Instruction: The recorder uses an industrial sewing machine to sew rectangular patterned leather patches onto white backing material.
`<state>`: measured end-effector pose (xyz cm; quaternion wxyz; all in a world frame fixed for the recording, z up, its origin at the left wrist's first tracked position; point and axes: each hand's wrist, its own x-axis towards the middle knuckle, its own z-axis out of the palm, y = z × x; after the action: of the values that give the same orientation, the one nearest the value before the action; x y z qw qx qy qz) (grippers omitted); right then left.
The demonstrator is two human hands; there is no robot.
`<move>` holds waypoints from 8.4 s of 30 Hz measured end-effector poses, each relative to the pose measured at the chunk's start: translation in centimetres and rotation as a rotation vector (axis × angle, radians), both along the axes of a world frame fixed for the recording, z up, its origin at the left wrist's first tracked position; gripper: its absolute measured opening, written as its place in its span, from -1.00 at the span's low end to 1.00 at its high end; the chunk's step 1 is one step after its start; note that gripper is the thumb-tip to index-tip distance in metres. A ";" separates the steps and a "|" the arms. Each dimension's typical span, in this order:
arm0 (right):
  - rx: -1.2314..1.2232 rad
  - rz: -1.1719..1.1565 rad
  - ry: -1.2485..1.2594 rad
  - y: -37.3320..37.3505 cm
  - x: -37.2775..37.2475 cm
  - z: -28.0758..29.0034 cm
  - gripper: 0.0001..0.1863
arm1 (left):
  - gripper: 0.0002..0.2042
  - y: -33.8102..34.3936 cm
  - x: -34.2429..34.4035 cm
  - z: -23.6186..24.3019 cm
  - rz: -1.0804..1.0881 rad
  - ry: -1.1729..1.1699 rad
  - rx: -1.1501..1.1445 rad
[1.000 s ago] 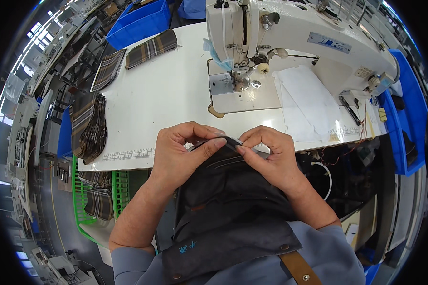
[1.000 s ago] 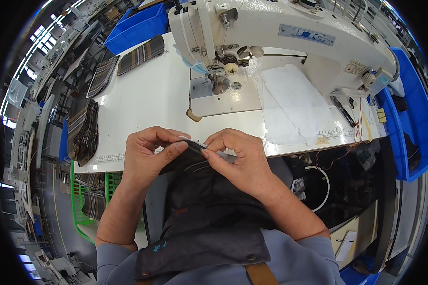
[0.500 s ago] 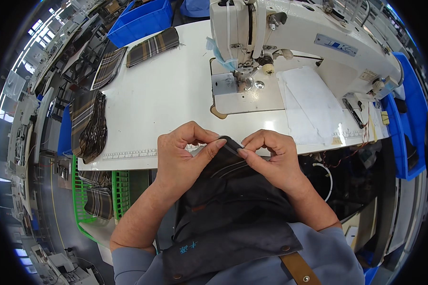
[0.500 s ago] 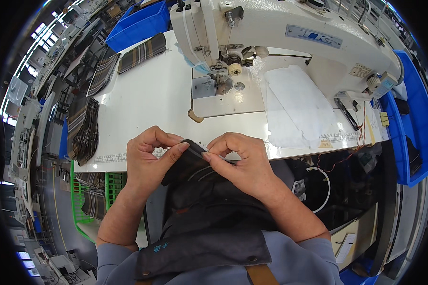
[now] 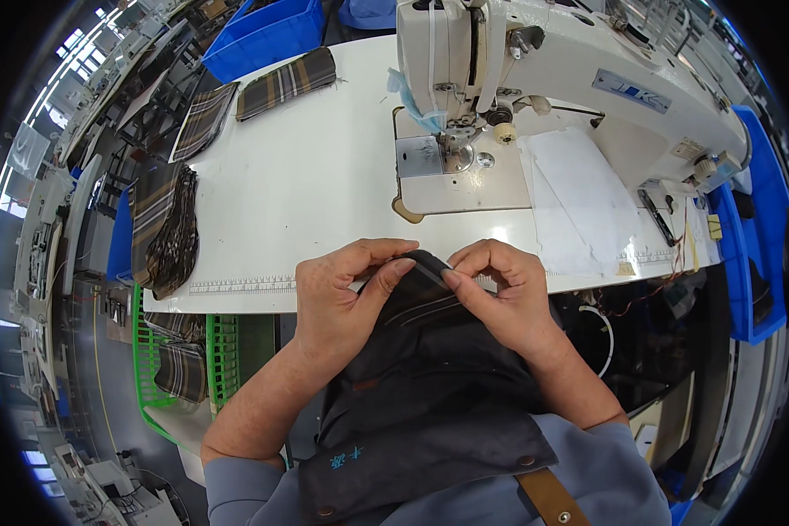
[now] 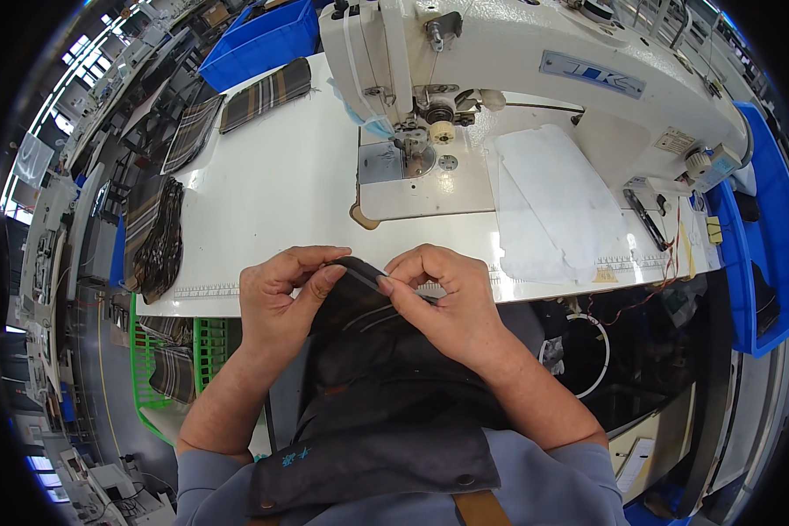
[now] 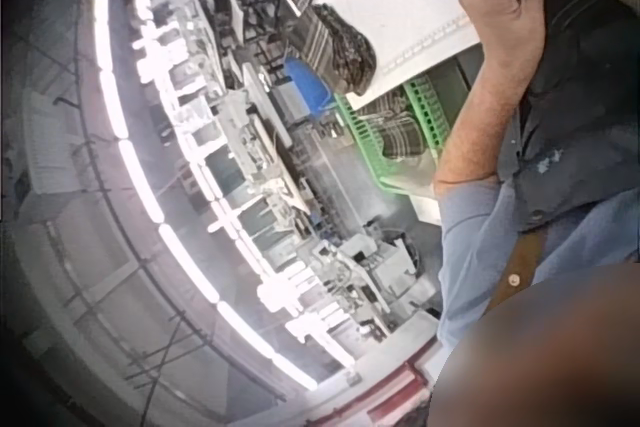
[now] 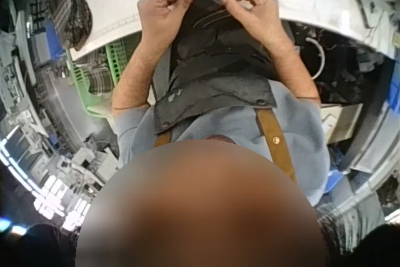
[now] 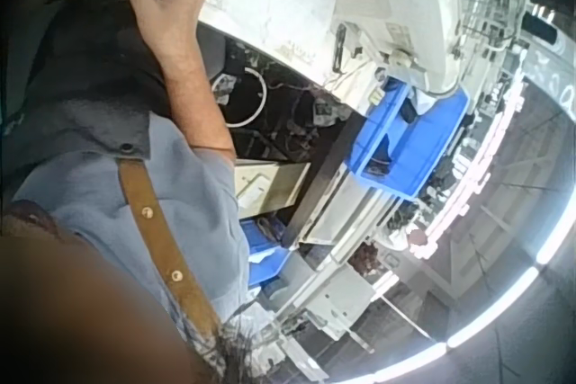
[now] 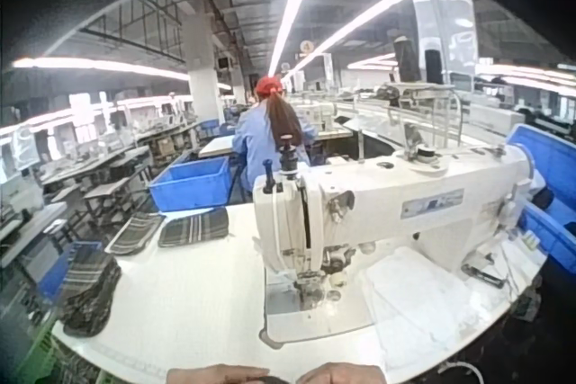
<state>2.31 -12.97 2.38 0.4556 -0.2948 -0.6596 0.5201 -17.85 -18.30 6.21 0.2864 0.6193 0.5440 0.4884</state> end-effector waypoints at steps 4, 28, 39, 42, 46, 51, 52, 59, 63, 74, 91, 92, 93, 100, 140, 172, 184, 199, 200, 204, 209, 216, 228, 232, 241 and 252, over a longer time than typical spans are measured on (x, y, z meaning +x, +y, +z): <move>0.003 0.001 0.013 0.2 -0.2 -0.4 -0.94 | -0.85 0.0 0.2 -0.4 0.044 0.028 -0.002; 0.014 -0.019 -0.034 1.1 -0.6 -0.5 -0.91 | -0.85 2.7 -1.5 0.6 -0.079 -0.258 -0.377; 0.230 0.173 -0.313 6.4 -0.3 0.7 -0.78 | -0.85 11.4 -3.8 -1.5 -0.099 0.169 -0.315; 0.353 0.207 -0.464 8.6 -0.5 0.9 -0.71 | -0.85 14.0 -3.6 -2.4 -0.025 0.341 -0.308; 0.818 0.070 -0.591 11.6 -0.7 -1.2 -0.80 | -0.84 16.5 -1.7 -3.0 0.051 0.577 -0.272; 0.829 -0.074 -0.726 11.5 -0.5 -1.9 -0.77 | -0.83 18.3 -1.2 -3.4 0.106 0.564 -0.298; 0.830 -0.103 -0.780 11.5 -0.5 -1.8 -0.75 | -0.83 18.8 -1.3 -3.6 0.103 0.563 -0.299; 0.854 -0.150 -0.834 11.6 -0.7 -1.6 -0.72 | -0.58 21.6 -2.9 -6.6 0.041 0.547 -0.083; 0.825 -0.155 -0.839 11.6 -0.6 -1.8 -0.71 | -0.54 21.9 -2.7 -6.7 -0.004 0.495 -0.045; 0.834 -0.168 -0.855 11.2 -0.7 -1.9 -0.69 | -0.70 17.3 -2.1 -5.3 0.085 0.663 0.165; 0.791 -0.008 -0.650 3.7 4.1 -1.0 -0.66 | -0.89 4.4 0.3 -4.7 -0.250 0.362 0.240; 0.789 -0.007 -0.650 3.0 4.0 -1.0 -0.66 | -0.88 4.5 0.3 -4.7 -0.251 0.401 0.266; 0.796 -0.034 -0.651 2.4 3.8 -0.9 -0.65 | -0.88 4.5 0.3 -4.7 -0.255 0.441 0.291; 0.800 -0.022 -0.678 1.5 4.1 -1.8 -0.61 | -0.86 3.8 1.0 -4.2 -0.191 0.552 0.345; 0.547 0.108 -0.558 2.4 4.1 -0.9 -0.71 | -0.79 3.9 0.9 -4.5 -0.353 0.549 0.320; 0.913 0.013 -0.596 4.8 2.2 -0.8 -0.86 | -0.61 7.8 -0.8 -3.8 -0.416 0.737 0.189; 0.874 0.025 -0.663 10.0 1.4 -0.3 -0.87 | -0.84 11.7 -2.0 -5.0 -0.411 0.444 0.214; 0.843 -0.106 -0.807 12.4 -0.1 -0.9 -0.77 | -0.83 17.6 -3.5 -5.0 -0.332 0.497 0.180; 0.854 -0.114 -0.818 12.4 -0.1 -1.1 -0.75 | -0.83 17.7 -3.5 -4.8 -0.321 0.551 0.177; 0.865 -0.130 -0.797 12.5 0.0 -1.2 -0.74 | -0.81 17.5 -3.3 -4.4 -0.304 0.734 0.271; 0.848 -0.129 -0.780 12.6 0.2 -1.5 -0.74 | -0.72 16.3 -2.8 -4.7 -0.219 0.836 0.266; 0.734 -0.126 -0.812 12.3 0.5 -1.0 -0.75 | -0.40 15.4 -3.6 -4.6 -0.321 0.749 0.211; 0.844 -0.051 -0.722 12.8 0.8 -1.4 -0.76 | -0.41 13.6 -2.7 -4.7 -0.362 0.751 0.153; 0.845 -0.057 -0.714 12.8 0.7 -1.3 -0.75 | -0.42 13.7 -2.7 -4.8 -0.372 0.728 0.138; 0.827 -0.042 -0.773 12.5 0.5 -0.9 -0.69 | -0.43 14.7 -3.0 -4.5 -0.334 0.706 0.129; 0.837 -0.006 -0.655 12.6 0.9 -1.0 -0.74 | -0.71 13.9 -3.9 -4.7 -0.541 0.568 0.200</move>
<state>3.20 -0.35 1.39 0.3060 -0.2367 -0.9176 0.0917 -21.77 -4.45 1.50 0.1810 0.8752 0.3688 0.2553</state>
